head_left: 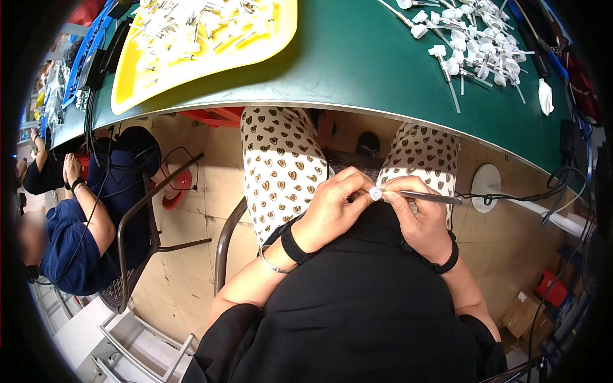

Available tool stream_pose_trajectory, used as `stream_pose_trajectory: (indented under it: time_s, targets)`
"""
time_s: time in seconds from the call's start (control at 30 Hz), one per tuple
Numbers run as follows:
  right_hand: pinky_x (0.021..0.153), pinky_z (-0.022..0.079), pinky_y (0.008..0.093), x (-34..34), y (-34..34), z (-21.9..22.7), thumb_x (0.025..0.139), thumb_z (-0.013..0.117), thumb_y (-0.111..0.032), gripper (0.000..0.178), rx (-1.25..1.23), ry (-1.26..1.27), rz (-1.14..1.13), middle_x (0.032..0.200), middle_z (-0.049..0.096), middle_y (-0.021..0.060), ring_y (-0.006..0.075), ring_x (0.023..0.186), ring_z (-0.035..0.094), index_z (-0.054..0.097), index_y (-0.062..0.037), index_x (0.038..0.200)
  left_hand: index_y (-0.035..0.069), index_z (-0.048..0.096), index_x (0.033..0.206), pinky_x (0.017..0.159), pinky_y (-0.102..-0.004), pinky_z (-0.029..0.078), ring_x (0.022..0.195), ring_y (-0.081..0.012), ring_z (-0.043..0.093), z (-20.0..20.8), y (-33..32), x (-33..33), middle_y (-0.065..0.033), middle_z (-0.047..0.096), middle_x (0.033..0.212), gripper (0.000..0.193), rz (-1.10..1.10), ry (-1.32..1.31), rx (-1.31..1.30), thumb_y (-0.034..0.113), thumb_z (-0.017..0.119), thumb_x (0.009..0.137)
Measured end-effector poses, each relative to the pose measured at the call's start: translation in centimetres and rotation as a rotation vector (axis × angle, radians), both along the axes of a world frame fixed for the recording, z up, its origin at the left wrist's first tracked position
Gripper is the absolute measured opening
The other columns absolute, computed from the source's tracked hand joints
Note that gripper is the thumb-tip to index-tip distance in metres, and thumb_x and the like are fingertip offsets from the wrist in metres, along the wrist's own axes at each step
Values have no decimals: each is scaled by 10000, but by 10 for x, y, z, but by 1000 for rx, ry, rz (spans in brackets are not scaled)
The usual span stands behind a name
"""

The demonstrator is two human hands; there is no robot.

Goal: The person sits at a green workbench and repeatedly picks up small white plastic components and thin metal rods. They insert the rods into the plastic pieces and place the assembled units into a yellow tray.

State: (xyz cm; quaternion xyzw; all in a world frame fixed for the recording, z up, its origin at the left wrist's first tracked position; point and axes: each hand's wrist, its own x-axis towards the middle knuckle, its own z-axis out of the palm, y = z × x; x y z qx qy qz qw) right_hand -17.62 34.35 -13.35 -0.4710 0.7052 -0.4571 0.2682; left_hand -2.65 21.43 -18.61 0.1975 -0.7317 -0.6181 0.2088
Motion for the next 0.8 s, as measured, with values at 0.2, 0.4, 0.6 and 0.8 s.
stream_pose_trajectory:
  time_s: [0.2, 0.4, 0.6, 0.8]
  targets:
    - [780, 580, 329, 10, 8, -10, 997, 715, -41, 124, -133, -196, -184, 1001, 744, 121, 213, 875, 727, 690, 21, 1102, -17, 717, 970, 691, -258, 554, 799, -114, 662, 3, -1, -1, -66, 704, 947, 84, 2, -16, 124, -38, 776, 914]
    - [798, 578, 338, 6, 2, 0, 985, 720, -25, 101, -115, -78, -77, 1016, 749, 128, 234, 883, 729, 701, 22, 1072, -7, 719, 971, 699, -243, 546, 807, -97, 648, 2, 0, -1, -48, 691, 932, 106, -4, -18, 134, -43, 788, 899]
    - [795, 578, 357, 5, 2, 0, 964, 730, -13, 96, -106, -24, -66, 981, 755, 129, 265, 869, 728, 707, 19, 1052, -5, 718, 969, 689, -243, 537, 788, -94, 636, 5, 0, -1, -43, 680, 917, 107, -10, -42, 122, -33, 793, 898]
    - [783, 575, 358, 5, 0, 1, 954, 744, -19, 102, -126, -8, -53, 955, 758, 123, 264, 860, 727, 710, 19, 1042, -5, 714, 968, 680, -244, 529, 774, -95, 629, 4, 0, -1, -39, 674, 909, 105, -6, -54, 125, -26, 793, 902]
